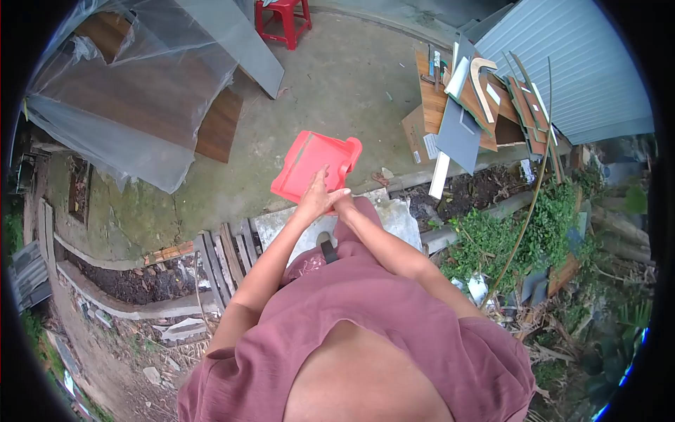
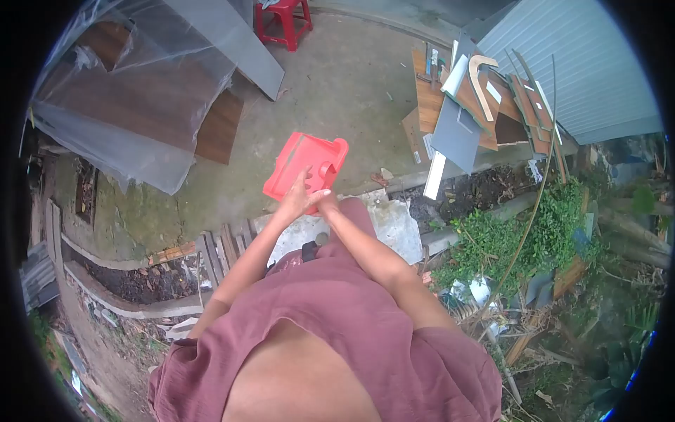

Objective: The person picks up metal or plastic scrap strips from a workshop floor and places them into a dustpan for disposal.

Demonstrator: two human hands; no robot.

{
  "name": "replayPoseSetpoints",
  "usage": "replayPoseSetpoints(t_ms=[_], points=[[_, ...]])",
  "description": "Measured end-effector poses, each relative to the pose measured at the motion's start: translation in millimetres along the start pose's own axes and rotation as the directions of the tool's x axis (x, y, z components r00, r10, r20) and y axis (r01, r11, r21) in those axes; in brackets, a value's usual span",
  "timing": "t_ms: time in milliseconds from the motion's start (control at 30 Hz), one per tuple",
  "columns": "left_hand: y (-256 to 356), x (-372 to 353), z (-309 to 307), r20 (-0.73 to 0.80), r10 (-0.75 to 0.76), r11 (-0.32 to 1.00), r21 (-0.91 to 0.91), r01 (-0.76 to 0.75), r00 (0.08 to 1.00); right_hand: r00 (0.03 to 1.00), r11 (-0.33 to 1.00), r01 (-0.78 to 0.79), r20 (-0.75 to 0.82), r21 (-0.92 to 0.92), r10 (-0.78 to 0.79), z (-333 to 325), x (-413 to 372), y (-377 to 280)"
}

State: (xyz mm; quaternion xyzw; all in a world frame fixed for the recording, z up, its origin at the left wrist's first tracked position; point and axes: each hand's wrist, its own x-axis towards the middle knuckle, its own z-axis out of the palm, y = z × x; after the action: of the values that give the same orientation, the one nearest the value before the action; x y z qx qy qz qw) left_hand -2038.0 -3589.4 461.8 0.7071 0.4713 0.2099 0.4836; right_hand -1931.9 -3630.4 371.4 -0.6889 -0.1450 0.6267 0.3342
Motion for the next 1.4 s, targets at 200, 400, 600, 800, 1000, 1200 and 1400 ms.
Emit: replayPoseSetpoints(t_ms=[200, 400, 600, 800, 1000, 1200, 1400], points=[[-3.0, 93.7, -2.5, -0.320, -0.103, 0.988, 0.079, 0.134, 0.942, 0.943, 0.955, 0.293, 0.181, -0.051, -0.280, 31.1, 34.5, -75.9], [-68.9, 240.9, -24.0, -0.337, -0.497, 0.840, -0.418, 0.346, 0.800, 0.833, 0.952, 0.121, 0.550, -0.281, 0.056, -54.3, 180.3, -178.4], [-122.2, 367.0, -25.4, -0.261, -0.680, 0.615, -0.711, 0.340, 0.685, 0.974, 0.958, 0.056, 0.226, -0.281, 0.009, -254.8, 322.0, -304.4], [-99.2, 504.5, -22.3, -0.327, -0.672, 0.619, -0.740, 0.262, 0.664, 0.996, 0.996, 0.082, -0.021, -0.042, -0.083, -377.1, 380.3, -398.5], [-108.4, 671.2, -11.2, -0.396, -0.627, 0.731, -0.597, 0.332, 0.671, 0.994, 0.977, 0.106, -0.058, 0.184, -0.096, -413.8, 459.9, -483.2], [-87.6, 862.7, -9.3, -0.467, -0.491, 0.850, -0.440, 0.289, 0.736, 0.986, 0.972, 0.052, -0.167, 0.231, -0.013, -472.7, 572.0, -572.2], [-37.9, 1049.8, -24.9, -0.434, -0.464, 0.862, -0.423, 0.280, 0.772, 0.931, 0.963, -0.094, -0.319, 0.254, 0.175, -538.5, 633.1, -620.4]])
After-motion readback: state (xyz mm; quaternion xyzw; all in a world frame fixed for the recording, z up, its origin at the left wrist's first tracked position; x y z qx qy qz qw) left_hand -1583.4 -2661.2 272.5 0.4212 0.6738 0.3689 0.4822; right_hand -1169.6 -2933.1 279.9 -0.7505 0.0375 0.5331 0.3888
